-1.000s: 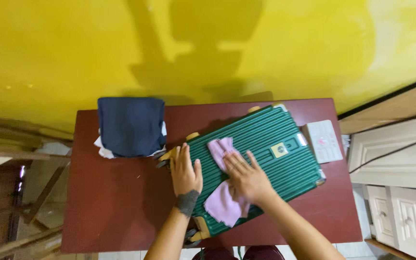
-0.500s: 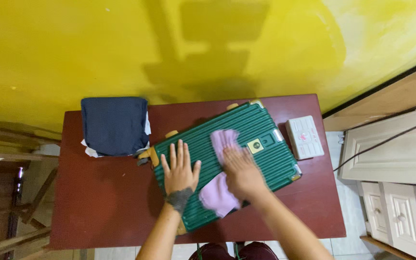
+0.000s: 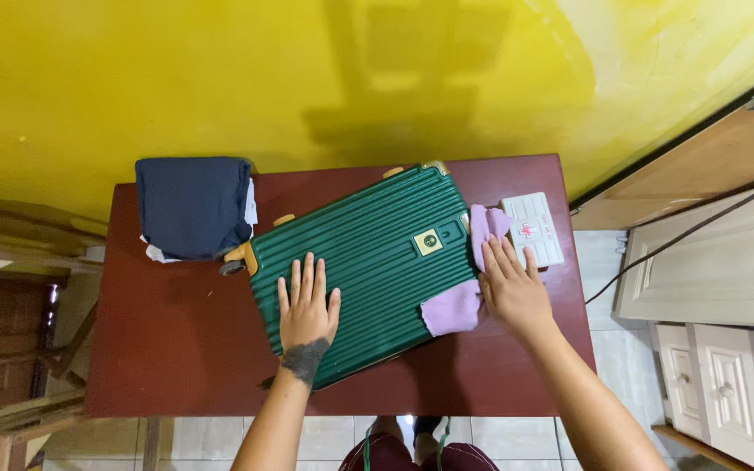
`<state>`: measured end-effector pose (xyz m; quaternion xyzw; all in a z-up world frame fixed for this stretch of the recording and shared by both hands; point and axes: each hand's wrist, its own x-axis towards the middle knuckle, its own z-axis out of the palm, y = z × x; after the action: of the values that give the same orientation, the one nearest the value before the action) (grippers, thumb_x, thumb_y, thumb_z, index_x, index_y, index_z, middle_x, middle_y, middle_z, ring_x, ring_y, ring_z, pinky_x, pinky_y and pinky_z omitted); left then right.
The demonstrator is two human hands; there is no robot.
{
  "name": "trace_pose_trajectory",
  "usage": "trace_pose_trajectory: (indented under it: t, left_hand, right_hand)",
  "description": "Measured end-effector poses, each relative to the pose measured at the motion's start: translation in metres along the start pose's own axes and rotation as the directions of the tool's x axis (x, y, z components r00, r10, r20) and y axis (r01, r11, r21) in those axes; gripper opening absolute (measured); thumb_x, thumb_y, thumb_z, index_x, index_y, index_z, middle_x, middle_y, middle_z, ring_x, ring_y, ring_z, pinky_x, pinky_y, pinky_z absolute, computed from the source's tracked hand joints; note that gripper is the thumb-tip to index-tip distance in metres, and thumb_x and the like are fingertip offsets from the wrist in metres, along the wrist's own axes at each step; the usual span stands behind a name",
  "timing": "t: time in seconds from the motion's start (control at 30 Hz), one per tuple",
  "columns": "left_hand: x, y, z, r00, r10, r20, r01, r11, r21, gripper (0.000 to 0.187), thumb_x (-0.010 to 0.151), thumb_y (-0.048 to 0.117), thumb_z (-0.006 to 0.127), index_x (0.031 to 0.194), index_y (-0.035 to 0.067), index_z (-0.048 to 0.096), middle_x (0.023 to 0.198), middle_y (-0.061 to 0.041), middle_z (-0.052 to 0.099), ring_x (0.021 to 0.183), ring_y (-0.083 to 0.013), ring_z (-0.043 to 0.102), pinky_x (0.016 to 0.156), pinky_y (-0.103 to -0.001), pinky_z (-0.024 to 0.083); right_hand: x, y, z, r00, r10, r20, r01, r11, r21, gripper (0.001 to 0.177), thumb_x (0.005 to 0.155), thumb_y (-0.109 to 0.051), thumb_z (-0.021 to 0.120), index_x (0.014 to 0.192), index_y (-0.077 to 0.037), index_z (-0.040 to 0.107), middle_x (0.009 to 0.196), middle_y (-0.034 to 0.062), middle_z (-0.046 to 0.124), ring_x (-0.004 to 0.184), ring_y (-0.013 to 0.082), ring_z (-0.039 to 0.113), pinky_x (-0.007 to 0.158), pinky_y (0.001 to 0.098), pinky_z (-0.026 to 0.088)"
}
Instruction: The person wipes the exterior surfaces, wheels, and handle of a green suitcase using a cloth.
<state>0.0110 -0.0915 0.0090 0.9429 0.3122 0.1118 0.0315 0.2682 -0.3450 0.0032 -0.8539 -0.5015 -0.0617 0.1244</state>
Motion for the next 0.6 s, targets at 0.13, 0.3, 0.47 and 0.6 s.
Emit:
trace_pose_trajectory:
  t: [0.13, 0.3, 0.47, 0.6]
  left_hand:
    - [-0.012, 0.006, -0.002, 0.996, -0.052, -0.071, 0.043, 0.991, -0.125, 0.053, 0.098, 0.031, 0.049, 0.144, 0.004, 0.048, 0.156, -0.013, 0.041, 0.146, -0.032, 0.034, 0.12, -0.054, 0.023]
    - [-0.035, 0.005, -0.002, 0.979, -0.105, -0.172, 0.063, 0.971, -0.231, 0.043, 0.1, 0.023, 0.047, 0.137, 0.001, 0.056, 0.151, -0.014, 0.05, 0.143, -0.0333, 0.042, 0.119, -0.054, 0.028]
    - [-0.056, -0.003, -0.004, 0.937, -0.256, -0.239, 0.14, 0.9, -0.413, 0.038, 0.102, 0.019, 0.046, 0.135, 0.003, 0.056, 0.15, -0.012, 0.052, 0.143, -0.0323, 0.044, 0.12, -0.053, 0.029]
    - [-0.073, -0.031, -0.011, 0.932, -0.327, -0.157, 0.244, 0.886, -0.394, 0.04, 0.099, 0.019, 0.048, 0.136, 0.004, 0.055, 0.15, -0.012, 0.051, 0.142, -0.0328, 0.043, 0.118, -0.054, 0.028]
  right_hand:
    - [0.0, -0.019, 0.014, 0.991, 0.101, -0.089, -0.095, 0.993, 0.069, 0.058, 0.094, -0.024, 0.054, 0.145, 0.003, 0.046, 0.155, 0.0199, 0.044, 0.147, 0.036, 0.034, 0.119, 0.0568, 0.024]
    - [-0.003, -0.099, 0.018, 0.999, -0.034, 0.002, 0.034, 0.999, 0.042, 0.065, 0.088, -0.027, 0.055, 0.145, 0.002, 0.042, 0.153, 0.0155, 0.042, 0.145, 0.0314, 0.034, 0.116, 0.0634, 0.016]
    - [-0.008, -0.19, 0.018, 0.941, -0.324, 0.1, 0.301, 0.934, 0.191, 0.067, 0.091, -0.028, 0.055, 0.148, 0.001, 0.037, 0.157, 0.0152, 0.036, 0.148, 0.0311, 0.029, 0.119, 0.0603, 0.012]
    - [0.009, -0.215, 0.014, 0.805, -0.54, 0.245, 0.497, 0.84, 0.218, 0.076, 0.085, -0.028, 0.056, 0.153, -0.002, 0.031, 0.162, 0.0133, 0.028, 0.151, 0.0286, 0.022, 0.119, 0.0588, 0.008]
